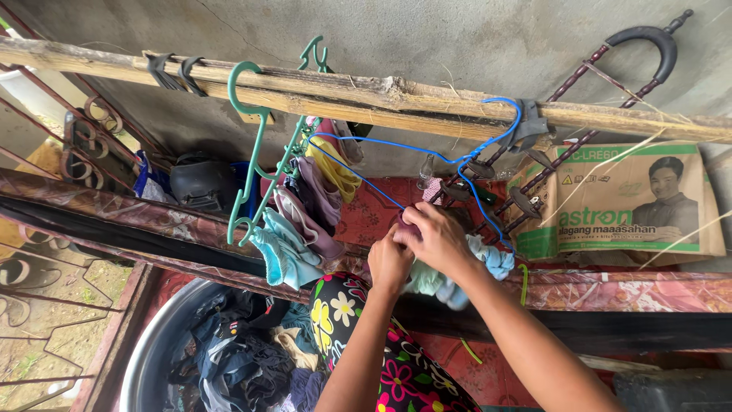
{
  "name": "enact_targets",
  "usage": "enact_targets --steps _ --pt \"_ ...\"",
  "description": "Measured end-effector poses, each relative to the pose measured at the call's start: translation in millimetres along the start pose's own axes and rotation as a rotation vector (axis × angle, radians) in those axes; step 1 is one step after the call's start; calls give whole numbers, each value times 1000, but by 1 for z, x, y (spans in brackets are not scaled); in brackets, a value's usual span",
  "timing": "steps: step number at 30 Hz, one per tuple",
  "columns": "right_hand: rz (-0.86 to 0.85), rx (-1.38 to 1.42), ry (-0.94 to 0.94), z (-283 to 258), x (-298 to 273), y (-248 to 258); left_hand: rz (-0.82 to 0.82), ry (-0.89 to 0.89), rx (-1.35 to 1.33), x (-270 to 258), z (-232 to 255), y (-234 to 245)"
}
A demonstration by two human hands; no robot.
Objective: The person sits on a tiled floor and repeatedly picks wet garments from a metal basin, wrings them, and hangs them on plastic hangers attached to a bamboo rod. The garments include small items such as socks and underwear.
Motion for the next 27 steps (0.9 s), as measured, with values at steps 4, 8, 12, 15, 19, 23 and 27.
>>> enact_targets --steps 4,8,12,15,19,23,27 --pt "194 164 -176 37 2 -5 12 -75 -93 -13 -9 -20" --pt "212 213 -282 63 -7 -24 11 -256 -129 -20 -19 -30" --pt "18 258 -380 81 -8 -33 4 -294 7 -8 -22 -46" --pt "-207 240 -479 89 -12 -35 -46 -227 101 6 -26 -61" --pt "-247 209 -498 76 -20 -33 39 -219 190 15 -29 -61" --pt "-39 423 -238 45 -7 -18 -139 -89 288 22 -51 -80" --pt "-136 340 -450 60 -9 -18 -78 -143 202 24 -50 -83"
Point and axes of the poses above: each hand's wrist, its own x-axis towards the middle knuckle, its own y-axis out of the back of the hand, z = x × y, the point moved 9 cm from there along x, towards the middle knuckle, and after that the axes turned 3 degrees about y, right-handed, at the moved point
